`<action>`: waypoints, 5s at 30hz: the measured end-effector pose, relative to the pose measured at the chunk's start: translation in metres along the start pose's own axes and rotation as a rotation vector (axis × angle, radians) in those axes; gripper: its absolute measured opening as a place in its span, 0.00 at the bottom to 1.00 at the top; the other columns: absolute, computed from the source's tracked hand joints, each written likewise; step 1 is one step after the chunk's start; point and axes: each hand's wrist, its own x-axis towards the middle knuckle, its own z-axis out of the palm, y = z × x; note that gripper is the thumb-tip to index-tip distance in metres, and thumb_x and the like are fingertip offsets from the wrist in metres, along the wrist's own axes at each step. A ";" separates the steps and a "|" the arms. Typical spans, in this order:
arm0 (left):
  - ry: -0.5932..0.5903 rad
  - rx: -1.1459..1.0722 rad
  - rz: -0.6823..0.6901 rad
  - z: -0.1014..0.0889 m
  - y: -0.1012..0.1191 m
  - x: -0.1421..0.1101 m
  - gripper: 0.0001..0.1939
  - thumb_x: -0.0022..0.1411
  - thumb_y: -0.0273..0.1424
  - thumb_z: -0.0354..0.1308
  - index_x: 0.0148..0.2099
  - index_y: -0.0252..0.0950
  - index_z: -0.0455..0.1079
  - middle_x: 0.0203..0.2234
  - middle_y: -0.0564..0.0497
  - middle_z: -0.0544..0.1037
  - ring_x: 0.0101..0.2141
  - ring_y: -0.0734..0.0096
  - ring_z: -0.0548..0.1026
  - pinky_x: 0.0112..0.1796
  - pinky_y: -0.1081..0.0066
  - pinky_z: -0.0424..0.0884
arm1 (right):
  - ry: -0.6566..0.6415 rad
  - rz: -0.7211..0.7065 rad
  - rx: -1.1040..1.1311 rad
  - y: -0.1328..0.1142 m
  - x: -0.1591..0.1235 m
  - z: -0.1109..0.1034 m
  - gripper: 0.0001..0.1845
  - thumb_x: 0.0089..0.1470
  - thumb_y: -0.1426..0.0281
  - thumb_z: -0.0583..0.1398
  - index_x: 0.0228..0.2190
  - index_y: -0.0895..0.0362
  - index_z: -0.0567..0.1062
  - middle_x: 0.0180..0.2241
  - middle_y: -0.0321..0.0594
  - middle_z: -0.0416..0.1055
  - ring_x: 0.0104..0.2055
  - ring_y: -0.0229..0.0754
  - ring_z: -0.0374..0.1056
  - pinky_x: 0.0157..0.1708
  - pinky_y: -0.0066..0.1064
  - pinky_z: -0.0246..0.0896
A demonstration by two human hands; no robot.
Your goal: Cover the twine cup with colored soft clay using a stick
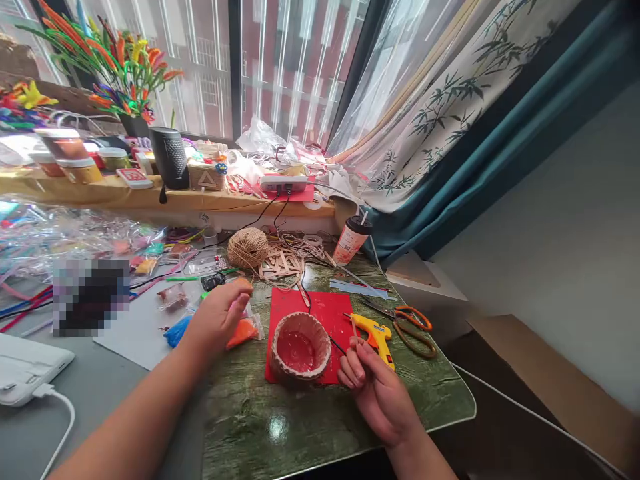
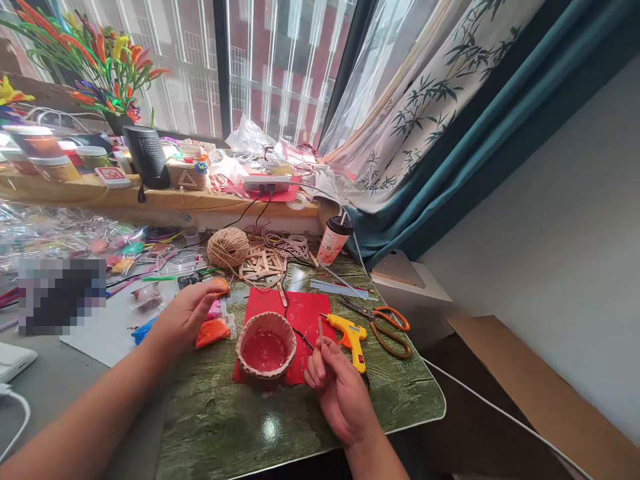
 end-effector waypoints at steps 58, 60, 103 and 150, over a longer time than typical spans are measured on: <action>0.132 -0.203 0.650 0.013 0.042 -0.037 0.24 0.73 0.33 0.61 0.67 0.41 0.64 0.48 0.44 0.82 0.47 0.61 0.80 0.50 0.66 0.75 | -0.327 -0.280 -1.264 -0.035 -0.047 0.093 0.20 0.74 0.61 0.56 0.39 0.54 0.86 0.30 0.39 0.80 0.33 0.44 0.74 0.35 0.31 0.69; 0.131 -0.187 0.661 0.012 0.042 -0.037 0.23 0.74 0.34 0.62 0.67 0.40 0.65 0.49 0.44 0.82 0.47 0.61 0.79 0.51 0.66 0.74 | -0.315 -0.272 -1.260 -0.035 -0.045 0.093 0.19 0.74 0.62 0.57 0.38 0.54 0.86 0.29 0.39 0.80 0.33 0.44 0.75 0.35 0.31 0.69; 0.030 -0.263 0.708 0.012 0.046 -0.027 0.25 0.74 0.43 0.64 0.69 0.45 0.70 0.48 0.45 0.86 0.44 0.61 0.83 0.48 0.64 0.76 | -0.513 -0.142 -1.017 -0.017 -0.015 0.069 0.17 0.70 0.57 0.62 0.36 0.56 0.82 0.33 0.38 0.79 0.36 0.42 0.72 0.39 0.32 0.65; -0.158 -0.937 -0.237 0.033 0.021 -0.015 0.55 0.52 0.53 0.74 0.76 0.42 0.59 0.70 0.36 0.71 0.71 0.34 0.65 0.69 0.44 0.61 | -0.051 -0.328 -0.073 0.021 -0.003 0.046 0.11 0.57 0.58 0.76 0.36 0.49 0.84 0.49 0.41 0.84 0.47 0.46 0.79 0.48 0.39 0.76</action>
